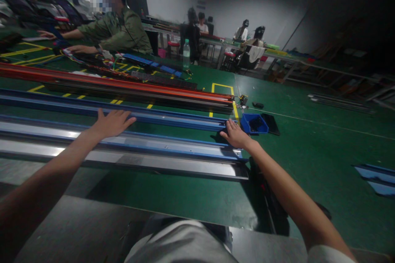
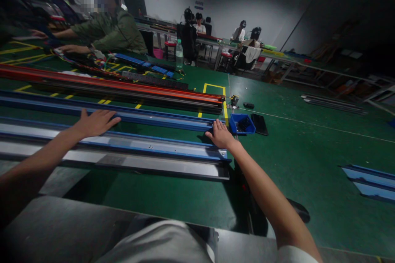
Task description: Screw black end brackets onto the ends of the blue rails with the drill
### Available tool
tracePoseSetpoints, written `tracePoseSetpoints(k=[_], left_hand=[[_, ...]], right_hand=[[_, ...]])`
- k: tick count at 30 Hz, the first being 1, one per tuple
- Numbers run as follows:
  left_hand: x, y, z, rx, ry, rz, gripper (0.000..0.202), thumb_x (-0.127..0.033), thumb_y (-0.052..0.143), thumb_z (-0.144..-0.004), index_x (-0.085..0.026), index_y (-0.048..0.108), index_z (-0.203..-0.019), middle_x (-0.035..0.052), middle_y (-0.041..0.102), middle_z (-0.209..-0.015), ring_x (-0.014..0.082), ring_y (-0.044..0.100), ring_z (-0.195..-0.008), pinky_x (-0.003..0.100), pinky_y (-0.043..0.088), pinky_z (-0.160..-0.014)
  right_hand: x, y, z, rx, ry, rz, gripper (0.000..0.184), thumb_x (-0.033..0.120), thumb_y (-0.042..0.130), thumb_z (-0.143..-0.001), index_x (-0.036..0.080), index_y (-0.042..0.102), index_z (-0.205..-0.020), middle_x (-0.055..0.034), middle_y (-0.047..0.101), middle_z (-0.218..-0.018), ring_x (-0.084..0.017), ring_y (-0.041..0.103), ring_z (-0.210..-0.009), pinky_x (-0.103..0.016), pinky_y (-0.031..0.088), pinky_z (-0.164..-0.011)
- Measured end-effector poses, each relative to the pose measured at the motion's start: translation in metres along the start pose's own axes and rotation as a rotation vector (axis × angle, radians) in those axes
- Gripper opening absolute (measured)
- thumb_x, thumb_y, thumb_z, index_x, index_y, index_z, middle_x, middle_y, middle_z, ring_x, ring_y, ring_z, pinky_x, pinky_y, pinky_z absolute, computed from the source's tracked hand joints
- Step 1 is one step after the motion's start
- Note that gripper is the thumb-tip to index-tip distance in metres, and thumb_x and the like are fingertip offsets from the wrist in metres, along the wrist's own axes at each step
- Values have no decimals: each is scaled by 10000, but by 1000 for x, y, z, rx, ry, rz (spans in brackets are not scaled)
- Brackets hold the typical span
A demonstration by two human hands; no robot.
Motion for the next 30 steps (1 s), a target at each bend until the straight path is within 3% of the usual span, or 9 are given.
tracePoseSetpoints(k=[10,19,30], left_hand=[[3,2,14,35,-61,-7,658,-542,239,-1040,-161,506,-1506,198,485,-1588,453,407,-1471,897,105,-1108],[2,2,17,26,-74,-11,659,-523,230,-1037,-165,497,-1521,182,479,-1598,439,401,-1480,872,85,-1142],[2,-1,23,10,-52,-30,644,-544,228,-1050,-188,509,-1507,192,501,-1580,431,432,-1460,849,85,-1162]], right_hand=[[0,0,1,-9,-1,15,1008,726,111,-1022,-68,269,-1623,-298,236,-1696,-372,181,-1606,-497,228,-1300],[3,-3,3,-4,8,26,1016,722,123,-1025,-95,284,-1608,-326,248,-1681,-389,238,-1590,-489,256,-1289],[2,-2,7,3,-19,5,963,696,156,-1035,-51,257,-1634,-284,250,-1694,-379,219,-1598,-518,263,-1284]])
Point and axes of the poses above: each hand's wrist, its own z-axis away from the middle knuckle, its own y-axis out of the palm, x = y × z, the point moved 3 cm from there along -z, towards the middle knuckle
